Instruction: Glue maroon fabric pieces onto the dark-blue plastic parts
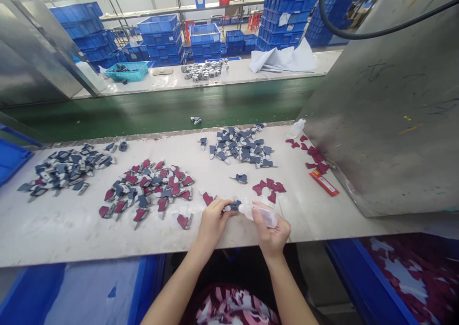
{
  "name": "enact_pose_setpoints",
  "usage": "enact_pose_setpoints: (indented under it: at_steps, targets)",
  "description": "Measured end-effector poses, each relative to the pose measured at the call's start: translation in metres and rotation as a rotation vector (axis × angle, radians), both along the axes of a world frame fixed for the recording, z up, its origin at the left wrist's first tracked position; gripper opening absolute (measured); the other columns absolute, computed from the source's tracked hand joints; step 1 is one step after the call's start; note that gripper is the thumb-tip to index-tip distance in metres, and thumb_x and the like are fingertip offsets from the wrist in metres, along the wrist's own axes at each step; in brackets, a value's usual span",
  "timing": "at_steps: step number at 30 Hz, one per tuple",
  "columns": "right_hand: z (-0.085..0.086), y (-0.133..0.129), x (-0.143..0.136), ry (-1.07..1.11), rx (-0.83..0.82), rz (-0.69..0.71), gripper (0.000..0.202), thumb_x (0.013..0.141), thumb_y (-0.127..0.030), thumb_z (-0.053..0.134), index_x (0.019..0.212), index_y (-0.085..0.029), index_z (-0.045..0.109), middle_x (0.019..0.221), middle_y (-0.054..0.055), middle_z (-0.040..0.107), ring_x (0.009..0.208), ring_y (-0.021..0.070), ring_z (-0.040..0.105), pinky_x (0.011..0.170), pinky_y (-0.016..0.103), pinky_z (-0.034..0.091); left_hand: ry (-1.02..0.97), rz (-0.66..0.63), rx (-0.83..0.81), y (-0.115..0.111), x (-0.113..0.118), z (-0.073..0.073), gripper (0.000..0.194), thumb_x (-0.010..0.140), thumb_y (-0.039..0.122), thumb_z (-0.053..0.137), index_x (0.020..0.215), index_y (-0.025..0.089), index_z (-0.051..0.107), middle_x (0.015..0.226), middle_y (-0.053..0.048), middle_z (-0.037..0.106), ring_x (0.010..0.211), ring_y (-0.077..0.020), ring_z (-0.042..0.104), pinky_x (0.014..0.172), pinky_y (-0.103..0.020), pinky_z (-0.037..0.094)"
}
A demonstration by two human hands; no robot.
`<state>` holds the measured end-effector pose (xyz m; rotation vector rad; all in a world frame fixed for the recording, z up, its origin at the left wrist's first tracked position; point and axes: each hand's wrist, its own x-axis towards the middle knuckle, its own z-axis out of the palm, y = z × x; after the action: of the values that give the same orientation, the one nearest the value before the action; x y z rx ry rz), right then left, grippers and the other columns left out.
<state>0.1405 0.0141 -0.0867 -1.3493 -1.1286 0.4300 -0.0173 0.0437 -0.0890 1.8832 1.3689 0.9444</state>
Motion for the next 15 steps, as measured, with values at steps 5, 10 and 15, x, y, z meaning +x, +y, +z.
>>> enact_pose_setpoints:
  at_steps: [5, 10, 15]
  targets:
    - [-0.001, -0.001, 0.005, 0.060, -0.039, 0.017, 0.022, 0.083, -0.037, 0.071, 0.081, -0.016, 0.077, 0.077, 0.009, 0.078, 0.068, 0.0254, 0.075, 0.060, 0.032, 0.060, 0.005, 0.011, -0.003, 0.000, 0.001, 0.000, 0.012, 0.090, 0.018, 0.065, 0.100, 0.022, 0.070, 0.093, -0.004, 0.075, 0.086, -0.0210, 0.071, 0.077, -0.031, 0.056]
    - [-0.003, 0.002, 0.017, 0.043, -0.043, 0.012, 0.022, 0.082, -0.037, 0.073, 0.079, -0.016, 0.077, 0.074, 0.008, 0.077, 0.067, 0.0258, 0.074, 0.059, 0.033, 0.060, 0.011, 0.011, -0.017, -0.002, 0.001, 0.002, 0.013, 0.090, 0.016, 0.066, 0.101, 0.021, 0.070, 0.094, -0.005, 0.075, 0.086, -0.0208, 0.071, 0.077, -0.031, 0.056]
    - [-0.002, 0.002, 0.023, 0.032, -0.033, -0.032, 0.022, 0.079, -0.038, 0.075, 0.076, -0.016, 0.076, 0.071, 0.007, 0.076, 0.064, 0.0248, 0.072, 0.058, 0.033, 0.058, 0.035, 0.010, -0.020, 0.000, 0.000, 0.003, 0.011, 0.091, 0.018, 0.065, 0.100, 0.021, 0.070, 0.094, -0.004, 0.075, 0.084, -0.0204, 0.071, 0.075, -0.031, 0.056]
